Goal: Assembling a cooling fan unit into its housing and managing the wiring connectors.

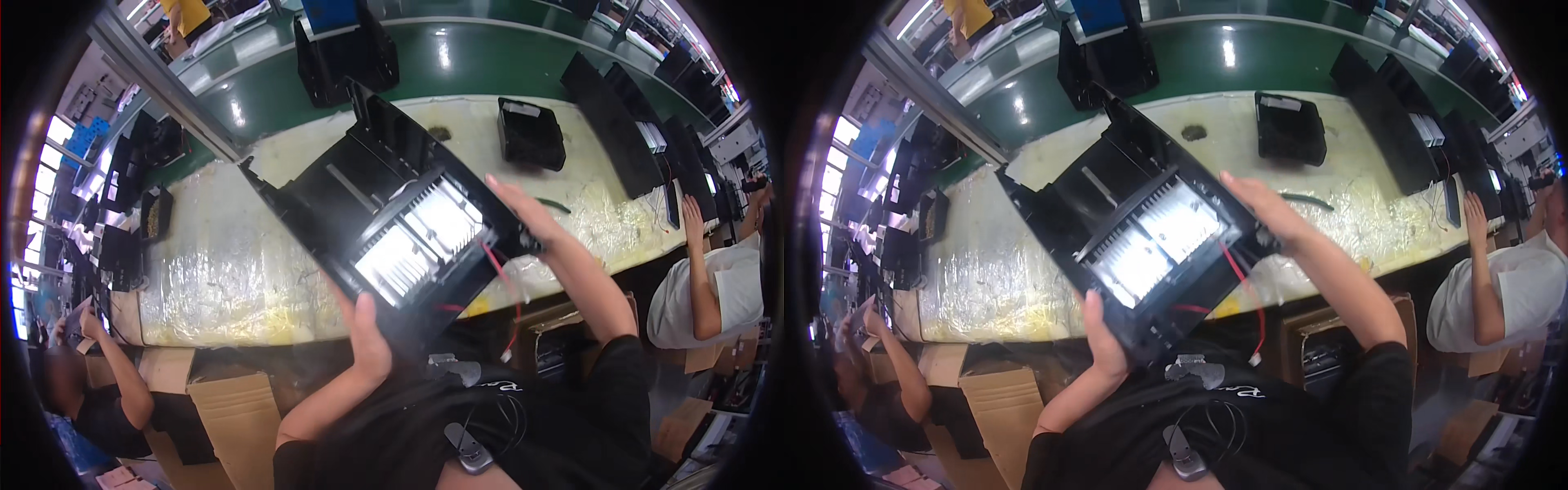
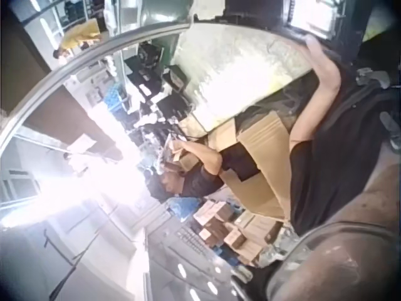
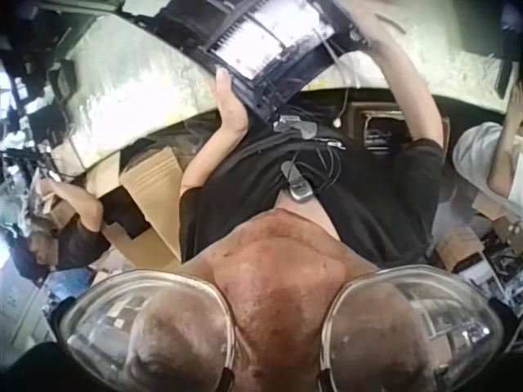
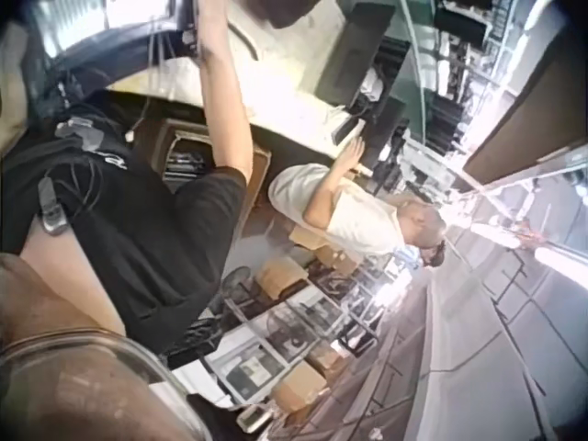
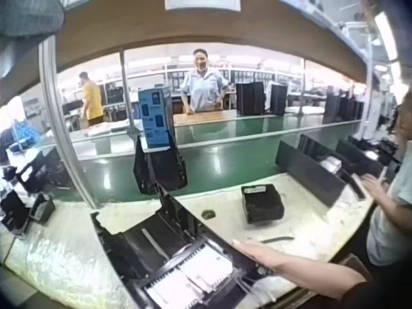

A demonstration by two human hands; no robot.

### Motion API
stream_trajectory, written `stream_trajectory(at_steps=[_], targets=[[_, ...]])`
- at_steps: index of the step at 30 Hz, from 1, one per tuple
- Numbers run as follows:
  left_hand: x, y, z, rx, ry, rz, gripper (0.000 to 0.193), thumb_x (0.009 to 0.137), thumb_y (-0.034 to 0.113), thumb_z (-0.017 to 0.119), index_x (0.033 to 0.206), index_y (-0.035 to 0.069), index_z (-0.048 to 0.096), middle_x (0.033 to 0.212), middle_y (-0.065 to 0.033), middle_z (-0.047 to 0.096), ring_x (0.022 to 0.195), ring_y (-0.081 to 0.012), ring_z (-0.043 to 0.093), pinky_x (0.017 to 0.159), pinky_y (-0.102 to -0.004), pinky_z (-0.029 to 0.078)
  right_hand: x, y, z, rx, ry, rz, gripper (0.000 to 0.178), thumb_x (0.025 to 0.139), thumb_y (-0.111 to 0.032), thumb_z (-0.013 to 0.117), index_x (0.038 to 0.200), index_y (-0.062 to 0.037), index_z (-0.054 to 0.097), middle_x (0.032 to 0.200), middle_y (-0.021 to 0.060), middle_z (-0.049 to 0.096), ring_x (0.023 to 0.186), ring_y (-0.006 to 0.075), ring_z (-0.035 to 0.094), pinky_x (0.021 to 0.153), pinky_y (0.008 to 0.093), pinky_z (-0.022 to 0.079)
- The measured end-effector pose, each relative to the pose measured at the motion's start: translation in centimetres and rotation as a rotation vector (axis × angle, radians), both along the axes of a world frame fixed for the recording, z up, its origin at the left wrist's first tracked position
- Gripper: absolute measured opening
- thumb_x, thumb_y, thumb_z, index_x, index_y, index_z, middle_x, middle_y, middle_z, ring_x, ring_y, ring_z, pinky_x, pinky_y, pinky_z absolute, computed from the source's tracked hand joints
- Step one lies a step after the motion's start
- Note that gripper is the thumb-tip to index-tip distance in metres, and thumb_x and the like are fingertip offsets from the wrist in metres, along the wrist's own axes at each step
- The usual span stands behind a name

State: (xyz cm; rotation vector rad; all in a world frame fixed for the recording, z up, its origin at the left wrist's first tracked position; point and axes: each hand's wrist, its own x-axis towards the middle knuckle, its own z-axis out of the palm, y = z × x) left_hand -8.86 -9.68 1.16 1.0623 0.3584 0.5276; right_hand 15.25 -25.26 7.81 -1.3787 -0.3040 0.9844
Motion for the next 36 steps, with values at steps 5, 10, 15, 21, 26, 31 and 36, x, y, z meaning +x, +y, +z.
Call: stream_trajectory(at_steps=[5, 10, 15, 21, 26, 31, 36], targets=[[6.2, 2.4, 10.2, 0.193, -0.154, -0.023, 0.063, 0.101, 0.043, 0.032, 0.143, -0.004, 0.037, 0.139, -0.0169, 0.050, 0.127, -0.0275, 0.050, 0.108, -0.0401, 0.038, 2.8, -0.2, 4.1, 0.312, 0.026, -0.413, 0.047, 0.097, -0.040, 0.058, 0.129, -0.0053, 0.058, 0.113, 0.0042, 0.066, 0.099, 0.0128, 0.063, 0.091, 0.0278, 0.049], [25.2, 6.3, 24.2, 0.181, -0.286, -0.192, 0.025, 0.094, 0.023, 0.056, 0.111, 0.004, 0.058, 0.092, -0.0071, 0.064, 0.082, -0.0221, 0.064, 0.077, -0.0353, 0.055, 14.5, 3.2, 17.0, 0.810, -0.051, -0.149, 0.041, 0.099, -0.039, 0.053, 0.114, -0.0034, 0.067, 0.110, 0.0152, 0.070, 0.093, 0.0257, 0.070, 0.082, 0.0404, 0.057], [42.6, 9.1, 24.2, 0.332, 0.115, -0.333, 0.058, 0.095, 0.043, 0.058, 0.130, -0.003, 0.049, 0.120, -0.0198, 0.062, 0.107, -0.0308, 0.064, 0.093, -0.0457, 0.052, 29.7, 3.7, 13.9, 0.697, -0.108, 0.023, 0.058, 0.096, -0.050, 0.053, 0.132, -0.0035, 0.054, 0.125, 0.0155, 0.063, 0.113, 0.0330, 0.062, 0.102, 0.0444, 0.048], [54.4, 13.7, 12.8, 0.423, 0.238, -0.310, 0.034, 0.079, 0.005, 0.065, 0.109, -0.009, 0.058, 0.101, -0.0192, 0.061, 0.084, -0.0293, 0.064, 0.071, -0.0454, 0.057, 39.5, 6.3, 3.1, 0.511, -0.009, -0.346, 0.033, 0.088, -0.035, 0.068, 0.104, -0.0060, 0.067, 0.097, 0.0102, 0.071, 0.086, 0.0251, 0.069, 0.087, 0.0418, 0.056], [57.8, 18.2, 8.6, 0.309, 0.465, -0.457, 0.039, 0.076, 0.004, 0.074, 0.108, -0.010, 0.058, 0.091, -0.0147, 0.063, 0.072, -0.0257, 0.065, 0.061, -0.0363, 0.055, 43.0, 9.9, -2.9, 0.516, 0.103, -0.234, 0.031, 0.093, -0.031, 0.060, 0.107, -0.0041, 0.066, 0.100, 0.0137, 0.070, 0.089, 0.0249, 0.069, 0.086, 0.0427, 0.057], [54.5, 21.2, 9.8, 0.435, 0.352, -0.556, 0.050, 0.080, 0.014, 0.077, 0.118, -0.012, 0.056, 0.098, -0.0142, 0.066, 0.087, -0.0231, 0.067, 0.069, -0.0307, 0.051, 39.7, 11.0, -1.1, 0.210, -0.262, -0.477, 0.037, 0.092, -0.039, 0.061, 0.110, -0.0068, 0.066, 0.104, 0.0082, 0.070, 0.089, 0.0221, 0.067, 0.084, 0.0384, 0.053], [43.0, 22.1, 16.9, 1.001, 0.114, 0.058, 0.078, 0.086, 0.033, 0.073, 0.146, -0.001, 0.037, 0.131, -0.0137, 0.059, 0.123, -0.0231, 0.053, 0.103, -0.0344, 0.037, 39.1, 0.6, 5.0, -0.523, -1.298, -0.631, 0.051, 0.085, -0.050, 0.065, 0.109, -0.0055, 0.071, 0.100, 0.0124, 0.072, 0.093, 0.0255, 0.069, 0.084, 0.0381, 0.054]])
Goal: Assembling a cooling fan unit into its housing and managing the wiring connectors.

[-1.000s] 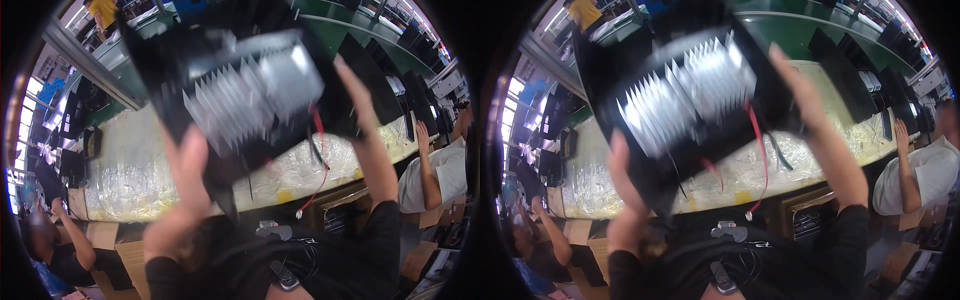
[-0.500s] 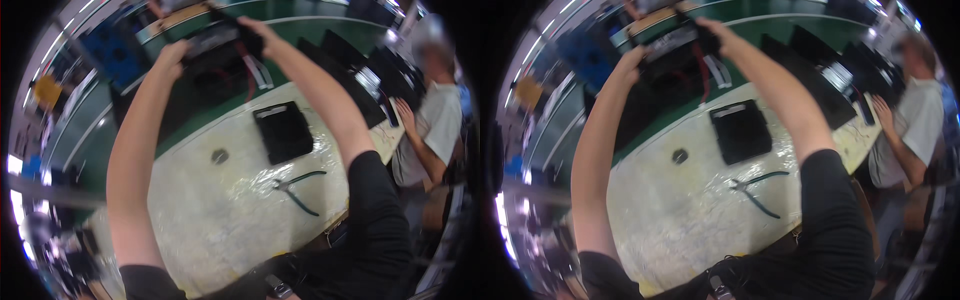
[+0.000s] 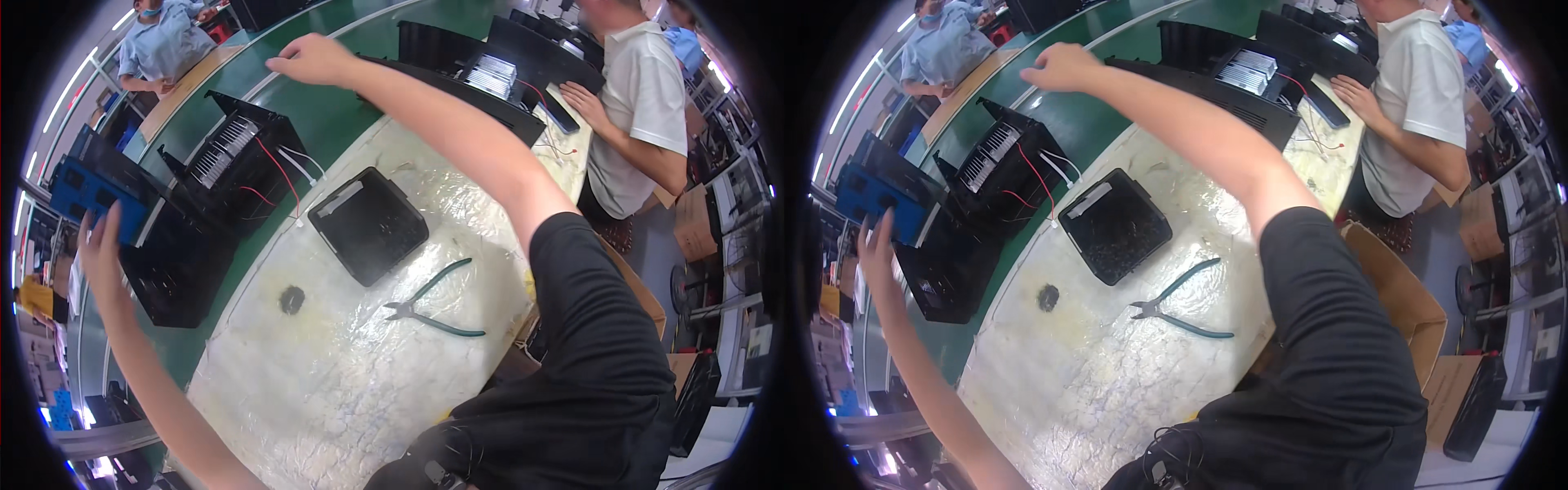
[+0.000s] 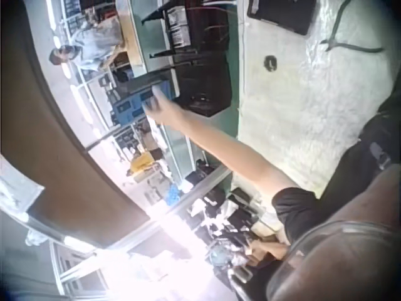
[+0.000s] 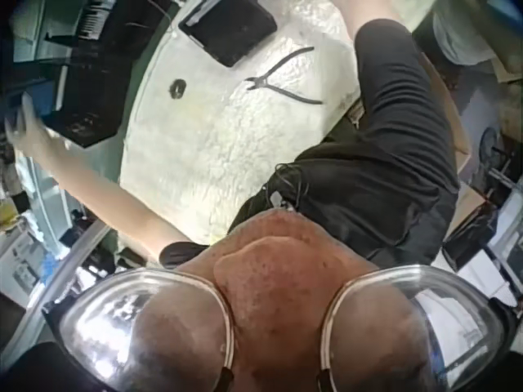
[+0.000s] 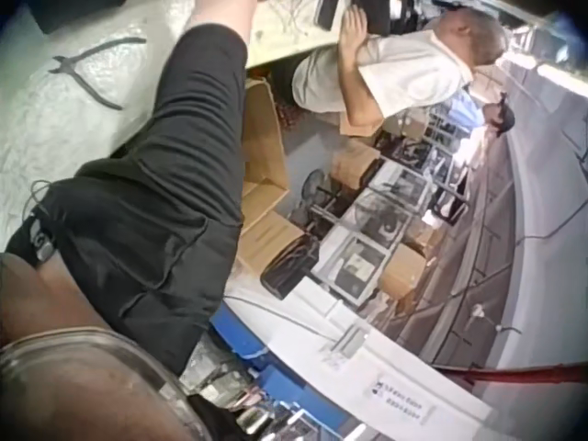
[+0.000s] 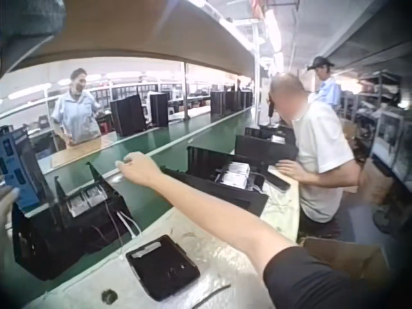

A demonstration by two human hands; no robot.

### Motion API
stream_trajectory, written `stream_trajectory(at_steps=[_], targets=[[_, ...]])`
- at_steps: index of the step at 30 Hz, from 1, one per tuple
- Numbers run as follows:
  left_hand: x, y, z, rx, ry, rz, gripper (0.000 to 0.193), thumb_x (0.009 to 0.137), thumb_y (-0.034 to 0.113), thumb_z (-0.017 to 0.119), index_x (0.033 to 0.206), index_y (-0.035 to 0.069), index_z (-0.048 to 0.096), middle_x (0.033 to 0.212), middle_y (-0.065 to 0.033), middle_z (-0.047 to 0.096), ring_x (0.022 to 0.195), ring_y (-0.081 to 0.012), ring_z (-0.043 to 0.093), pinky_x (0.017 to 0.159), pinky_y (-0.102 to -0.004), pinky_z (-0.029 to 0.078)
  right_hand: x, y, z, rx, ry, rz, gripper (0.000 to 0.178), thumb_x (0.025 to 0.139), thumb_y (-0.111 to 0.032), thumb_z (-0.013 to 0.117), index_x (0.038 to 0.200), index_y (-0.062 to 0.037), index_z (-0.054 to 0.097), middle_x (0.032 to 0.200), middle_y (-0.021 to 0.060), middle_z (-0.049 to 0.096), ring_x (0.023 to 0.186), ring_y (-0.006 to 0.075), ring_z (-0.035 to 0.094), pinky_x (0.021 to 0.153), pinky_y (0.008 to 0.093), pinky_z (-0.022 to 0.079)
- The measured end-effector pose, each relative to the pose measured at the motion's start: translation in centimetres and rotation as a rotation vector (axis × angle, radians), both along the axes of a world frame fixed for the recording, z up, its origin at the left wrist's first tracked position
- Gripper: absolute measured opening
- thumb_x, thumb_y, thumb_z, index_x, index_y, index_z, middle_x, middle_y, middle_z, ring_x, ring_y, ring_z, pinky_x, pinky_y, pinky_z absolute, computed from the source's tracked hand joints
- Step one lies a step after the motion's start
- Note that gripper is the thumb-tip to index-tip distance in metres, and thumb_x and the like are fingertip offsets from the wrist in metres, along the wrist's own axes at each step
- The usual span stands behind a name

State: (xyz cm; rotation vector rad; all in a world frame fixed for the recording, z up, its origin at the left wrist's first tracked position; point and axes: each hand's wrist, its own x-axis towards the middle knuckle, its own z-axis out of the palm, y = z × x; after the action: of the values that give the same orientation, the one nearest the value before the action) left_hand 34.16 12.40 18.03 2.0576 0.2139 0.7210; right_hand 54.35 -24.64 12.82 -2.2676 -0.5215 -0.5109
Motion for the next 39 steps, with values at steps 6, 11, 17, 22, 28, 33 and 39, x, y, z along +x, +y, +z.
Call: stream_trajectory(at_steps=[6, 11, 17, 22, 28, 33, 39], targets=[[-5.6, 15.4, -9.6, -0.865, 0.181, 0.213, 0.087, 0.086, 0.053, 0.066, 0.148, 0.001, 0.034, 0.150, -0.0175, 0.036, 0.136, -0.0323, 0.040, 0.112, -0.0505, 0.026, -10.2, -5.7, 0.7, -0.003, -0.090, 0.096, 0.040, 0.082, -0.032, 0.074, 0.109, -0.0027, 0.070, 0.100, 0.0121, 0.073, 0.093, 0.0207, 0.070, 0.084, 0.0323, 0.054], [-4.8, 7.0, -12.2, -1.401, 0.259, -0.282, 0.085, 0.081, 0.059, 0.071, 0.140, 0.004, 0.045, 0.141, -0.0157, 0.051, 0.132, -0.0343, 0.045, 0.113, -0.0517, 0.032, -18.9, -6.1, 1.6, 0.097, 0.182, 0.412, 0.036, 0.090, -0.021, 0.070, 0.118, 0.0007, 0.066, 0.106, 0.0108, 0.071, 0.096, 0.0149, 0.067, 0.086, 0.0295, 0.053], [-0.3, 11.0, -15.7, -1.273, 0.103, -0.208, 0.025, 0.074, 0.028, 0.075, 0.091, 0.012, 0.065, 0.095, -0.0036, 0.067, 0.096, -0.0212, 0.062, 0.087, -0.0380, 0.052, -22.8, -6.3, 1.4, 0.069, 0.388, 0.499, 0.034, 0.093, -0.012, 0.066, 0.123, 0.0023, 0.060, 0.111, 0.0112, 0.069, 0.106, 0.0153, 0.063, 0.097, 0.0288, 0.046], [-2.2, 8.6, -10.2, -1.267, -0.055, -0.242, 0.023, 0.077, 0.027, 0.072, 0.091, 0.011, 0.066, 0.084, -0.0032, 0.068, 0.081, -0.0229, 0.066, 0.081, -0.0401, 0.056, -24.4, -6.9, 1.3, 0.199, 0.446, 0.464, 0.032, 0.094, -0.009, 0.064, 0.123, 0.0031, 0.060, 0.111, 0.0109, 0.069, 0.107, 0.0164, 0.063, 0.096, 0.0289, 0.047], [-11.3, 9.6, -2.1, -1.017, -0.191, -0.366, 0.024, 0.080, 0.030, 0.068, 0.094, 0.010, 0.068, 0.094, -0.0052, 0.067, 0.089, -0.0230, 0.064, 0.082, -0.0422, 0.054, -29.7, -6.4, 3.7, 0.201, 0.279, 0.591, 0.030, 0.095, -0.008, 0.062, 0.123, 0.0028, 0.061, 0.110, 0.0089, 0.069, 0.104, 0.0141, 0.063, 0.094, 0.0277, 0.048], [-23.9, 3.7, 1.3, -0.875, -0.345, -0.324, 0.051, 0.086, 0.031, 0.061, 0.129, 0.006, 0.055, 0.126, -0.0158, 0.060, 0.114, -0.0315, 0.060, 0.096, -0.0472, 0.052, -38.8, -6.2, 4.2, 0.358, 0.268, 0.743, 0.031, 0.092, -0.005, 0.065, 0.122, 0.0035, 0.062, 0.108, 0.0128, 0.069, 0.102, 0.0168, 0.064, 0.090, 0.0285, 0.051], [-34.4, -5.0, -2.7, 0.011, -0.314, -0.082, 0.059, 0.087, 0.025, 0.061, 0.134, -0.007, 0.047, 0.136, -0.0279, 0.049, 0.100, -0.0427, 0.065, 0.075, -0.0449, 0.063, -49.2, -9.8, -0.3, 0.643, 0.443, 0.601, 0.085, 0.094, -0.047, 0.060, 0.150, 0.0031, 0.022, 0.143, 0.0234, 0.043, 0.132, 0.0292, 0.045, 0.106, 0.0413, 0.041]])
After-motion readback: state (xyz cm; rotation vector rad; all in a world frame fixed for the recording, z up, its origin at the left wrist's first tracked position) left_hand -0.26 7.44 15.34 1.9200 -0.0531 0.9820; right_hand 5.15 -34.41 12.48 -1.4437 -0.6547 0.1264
